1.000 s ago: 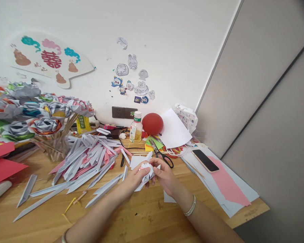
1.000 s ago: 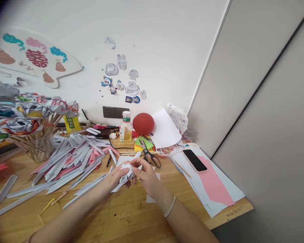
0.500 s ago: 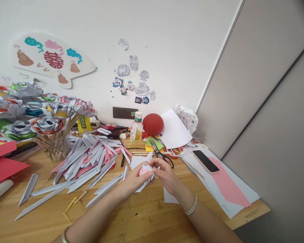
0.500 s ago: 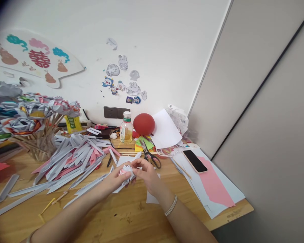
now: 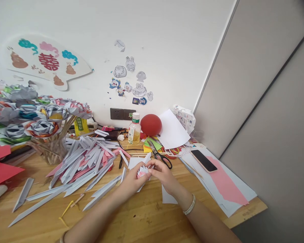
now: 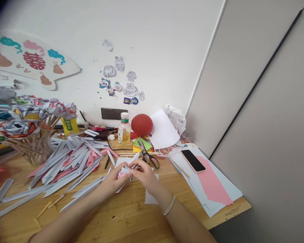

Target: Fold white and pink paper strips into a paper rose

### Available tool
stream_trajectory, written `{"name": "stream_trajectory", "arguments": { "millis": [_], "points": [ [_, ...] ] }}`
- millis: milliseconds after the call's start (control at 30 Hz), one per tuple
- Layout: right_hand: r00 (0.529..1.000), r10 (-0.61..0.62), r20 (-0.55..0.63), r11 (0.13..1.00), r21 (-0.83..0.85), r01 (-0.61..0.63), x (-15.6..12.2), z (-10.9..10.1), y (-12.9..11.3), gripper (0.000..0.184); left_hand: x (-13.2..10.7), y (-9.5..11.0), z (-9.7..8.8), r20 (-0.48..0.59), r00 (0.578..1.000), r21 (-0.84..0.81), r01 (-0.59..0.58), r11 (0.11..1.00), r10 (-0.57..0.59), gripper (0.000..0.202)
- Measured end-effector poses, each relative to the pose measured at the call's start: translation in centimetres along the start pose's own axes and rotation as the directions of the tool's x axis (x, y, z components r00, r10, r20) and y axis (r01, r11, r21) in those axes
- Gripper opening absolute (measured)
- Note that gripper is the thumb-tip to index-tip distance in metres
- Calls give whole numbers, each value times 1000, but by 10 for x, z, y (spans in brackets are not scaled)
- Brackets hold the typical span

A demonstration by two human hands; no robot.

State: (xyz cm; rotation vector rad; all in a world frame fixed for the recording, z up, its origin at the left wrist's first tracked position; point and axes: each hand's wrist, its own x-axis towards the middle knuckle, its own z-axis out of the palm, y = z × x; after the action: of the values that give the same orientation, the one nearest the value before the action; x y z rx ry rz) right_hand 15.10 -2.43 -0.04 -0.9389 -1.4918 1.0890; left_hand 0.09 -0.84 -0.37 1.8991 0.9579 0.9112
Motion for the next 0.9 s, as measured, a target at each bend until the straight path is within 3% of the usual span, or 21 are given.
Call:
{"name": "stream_trajectory", "arguments": {
  "millis": [333,500,633,900],
  "points": [
    [998,48,-35,998,33,-46,0,1,5,20,2,0,-2,-52,992,120,-106,987,113,19],
    [995,15,-99,997,78,-7,4,-1,10,24,2,-1,-2,-55,982,194,-165,967,178,18],
    [990,23,-138,999,33,-18,8,-3,15,17,2,-5,-1,-78,970,306,-197,932,231,22],
    [979,-39,-198,994,-110,17,12,-6,22,10,-1,-10,0,49,930,317,-361,877,365,43]
  ]
}}
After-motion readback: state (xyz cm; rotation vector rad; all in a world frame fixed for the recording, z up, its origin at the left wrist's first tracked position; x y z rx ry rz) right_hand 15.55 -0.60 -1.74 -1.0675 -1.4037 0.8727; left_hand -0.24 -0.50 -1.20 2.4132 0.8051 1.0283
